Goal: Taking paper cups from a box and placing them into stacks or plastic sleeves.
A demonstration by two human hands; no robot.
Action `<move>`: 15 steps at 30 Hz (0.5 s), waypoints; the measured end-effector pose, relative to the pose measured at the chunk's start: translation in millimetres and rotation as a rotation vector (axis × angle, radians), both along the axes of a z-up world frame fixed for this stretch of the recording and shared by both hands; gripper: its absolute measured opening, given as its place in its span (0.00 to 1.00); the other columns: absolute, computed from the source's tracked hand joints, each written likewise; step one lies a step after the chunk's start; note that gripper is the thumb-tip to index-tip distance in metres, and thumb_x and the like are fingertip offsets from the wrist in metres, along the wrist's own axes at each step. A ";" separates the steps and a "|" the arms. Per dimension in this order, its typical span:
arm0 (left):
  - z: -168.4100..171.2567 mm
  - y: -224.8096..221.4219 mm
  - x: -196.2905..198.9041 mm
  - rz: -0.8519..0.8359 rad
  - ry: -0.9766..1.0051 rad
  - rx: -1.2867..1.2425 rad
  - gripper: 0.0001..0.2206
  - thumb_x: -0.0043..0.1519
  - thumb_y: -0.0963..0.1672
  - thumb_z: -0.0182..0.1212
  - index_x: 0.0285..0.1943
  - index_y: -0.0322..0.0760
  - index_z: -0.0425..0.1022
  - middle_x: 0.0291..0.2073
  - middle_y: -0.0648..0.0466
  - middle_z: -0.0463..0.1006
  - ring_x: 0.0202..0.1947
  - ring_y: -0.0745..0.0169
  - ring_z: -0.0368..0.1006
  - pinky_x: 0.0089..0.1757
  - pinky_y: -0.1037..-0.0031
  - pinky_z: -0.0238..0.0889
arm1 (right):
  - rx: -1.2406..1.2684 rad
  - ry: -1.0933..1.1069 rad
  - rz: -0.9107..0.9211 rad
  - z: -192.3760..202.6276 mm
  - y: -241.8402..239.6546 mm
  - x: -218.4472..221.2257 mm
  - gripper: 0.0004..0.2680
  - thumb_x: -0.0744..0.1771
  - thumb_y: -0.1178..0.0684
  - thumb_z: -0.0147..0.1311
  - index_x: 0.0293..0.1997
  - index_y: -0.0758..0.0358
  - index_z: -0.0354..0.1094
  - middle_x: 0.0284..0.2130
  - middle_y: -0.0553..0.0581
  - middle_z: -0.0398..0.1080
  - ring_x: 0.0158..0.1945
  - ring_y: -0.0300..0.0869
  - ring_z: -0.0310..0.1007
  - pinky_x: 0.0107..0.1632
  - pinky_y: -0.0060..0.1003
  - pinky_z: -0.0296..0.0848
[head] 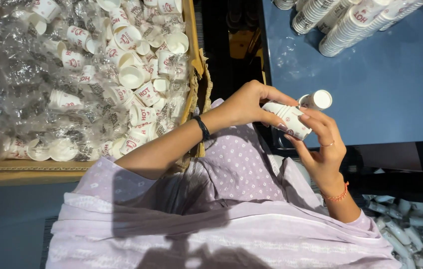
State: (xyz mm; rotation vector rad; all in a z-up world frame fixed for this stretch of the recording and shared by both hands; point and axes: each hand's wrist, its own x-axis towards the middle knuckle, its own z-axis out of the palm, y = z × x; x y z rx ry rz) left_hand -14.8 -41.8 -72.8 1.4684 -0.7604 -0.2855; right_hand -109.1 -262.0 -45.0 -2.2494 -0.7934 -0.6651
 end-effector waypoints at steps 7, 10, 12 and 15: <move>9.0 14.9 7.1 0.026 0.201 -0.018 0.21 0.55 0.38 0.71 0.59 0.35 0.79 0.47 0.51 0.85 0.38 0.72 0.80 0.35 0.81 0.78 | 0.532 0.192 0.129 -3.3 -14.1 9.6 0.21 0.66 0.65 0.64 0.61 0.61 0.53 0.61 0.61 0.67 0.63 0.46 0.71 0.63 0.37 0.75; 10.3 23.0 11.0 0.155 0.171 0.059 0.20 0.56 0.39 0.72 0.59 0.36 0.79 0.47 0.51 0.85 0.37 0.73 0.81 0.33 0.82 0.77 | 0.493 0.149 -0.006 10.1 -23.9 14.7 0.19 0.68 0.67 0.62 0.62 0.62 0.56 0.62 0.60 0.66 0.63 0.44 0.72 0.59 0.34 0.76; 8.2 25.4 12.0 0.192 0.209 0.075 0.20 0.55 0.39 0.72 0.58 0.36 0.79 0.46 0.51 0.85 0.36 0.73 0.81 0.31 0.83 0.76 | 0.118 0.037 -0.217 6.4 -37.6 17.5 0.18 0.70 0.71 0.63 0.67 0.65 0.64 0.59 0.62 0.64 0.57 0.46 0.71 0.53 0.32 0.76; 4.0 22.3 12.4 0.165 0.195 0.111 0.20 0.55 0.40 0.72 0.58 0.36 0.80 0.46 0.50 0.85 0.35 0.73 0.81 0.31 0.82 0.77 | -0.048 0.011 -0.233 9.3 -31.7 25.2 0.20 0.69 0.68 0.64 0.69 0.63 0.65 0.60 0.63 0.67 0.59 0.52 0.67 0.52 0.36 0.74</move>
